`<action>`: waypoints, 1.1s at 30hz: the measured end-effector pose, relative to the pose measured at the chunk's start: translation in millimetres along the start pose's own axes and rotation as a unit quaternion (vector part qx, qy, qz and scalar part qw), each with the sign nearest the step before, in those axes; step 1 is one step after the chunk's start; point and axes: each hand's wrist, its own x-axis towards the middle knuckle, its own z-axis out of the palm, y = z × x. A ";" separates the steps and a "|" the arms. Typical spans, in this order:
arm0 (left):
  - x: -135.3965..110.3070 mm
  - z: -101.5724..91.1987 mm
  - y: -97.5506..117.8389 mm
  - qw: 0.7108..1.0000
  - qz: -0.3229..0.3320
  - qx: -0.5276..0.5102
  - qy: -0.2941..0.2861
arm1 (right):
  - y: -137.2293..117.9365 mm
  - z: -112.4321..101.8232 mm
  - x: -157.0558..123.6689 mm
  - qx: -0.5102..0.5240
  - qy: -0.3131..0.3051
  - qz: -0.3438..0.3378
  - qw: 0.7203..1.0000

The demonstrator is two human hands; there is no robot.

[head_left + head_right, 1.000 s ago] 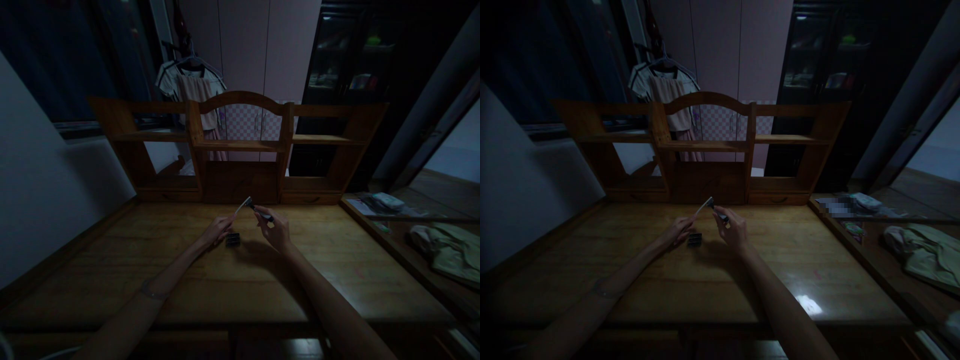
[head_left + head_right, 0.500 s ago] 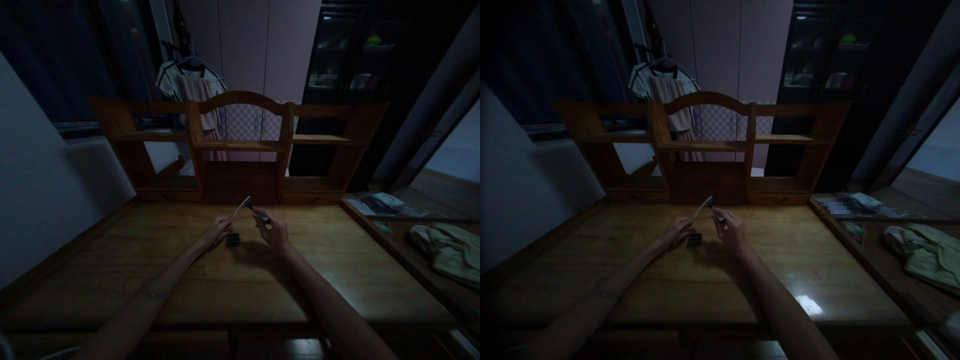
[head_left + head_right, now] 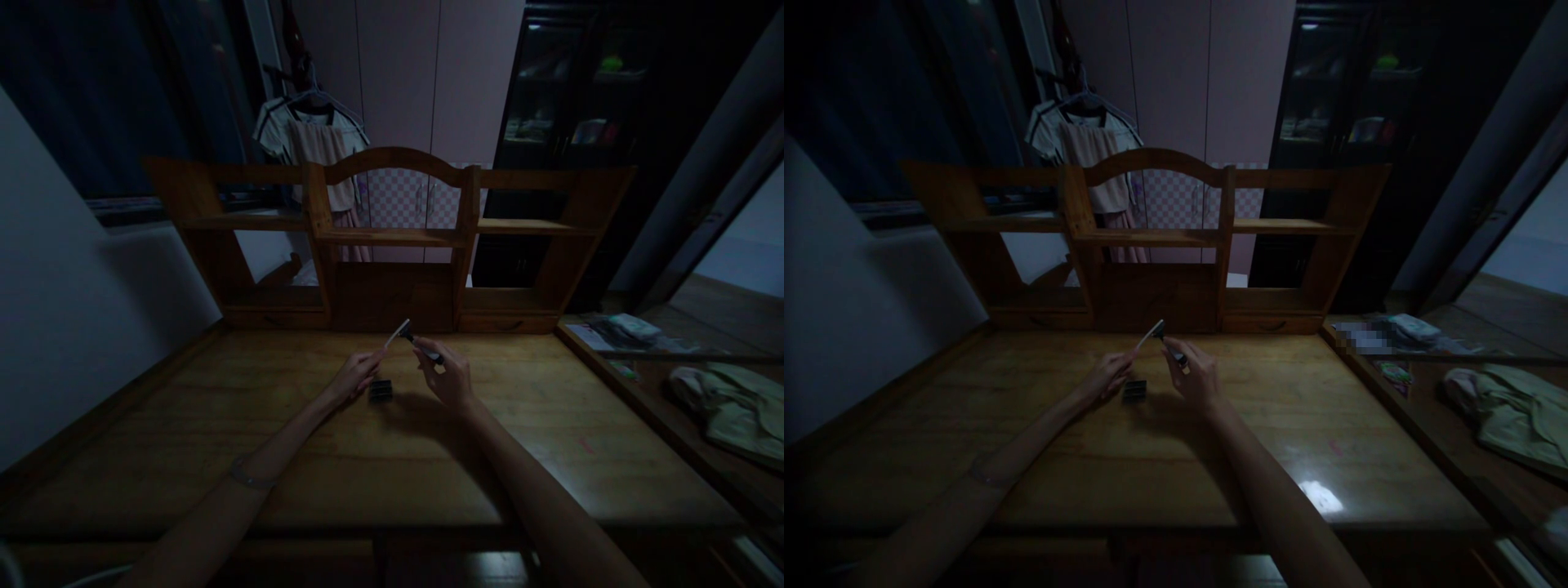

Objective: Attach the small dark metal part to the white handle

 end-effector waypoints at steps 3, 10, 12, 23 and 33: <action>0.8 -1.1 -2.8 1.000 -0.006 -0.007 -0.002 | -1.2 -0.4 1.0 -0.002 0.004 -0.002 1.000; 2.6 -1.3 -4.6 1.000 -0.012 -0.013 0.002 | -2.3 -0.9 2.4 -0.005 0.009 -0.006 1.000; 2.2 -0.9 -3.5 1.000 -0.014 -0.015 -0.007 | -2.9 -1.6 2.7 -0.003 0.007 -0.006 1.000; 1.7 -2.5 -2.4 0.999 -0.018 0.008 -0.030 | -2.9 -1.2 2.6 -0.006 0.020 -0.006 1.000; 1.1 -0.5 -1.3 0.999 -0.027 0.001 -0.028 | -6.6 -4.8 4.1 -0.011 0.015 -0.007 1.000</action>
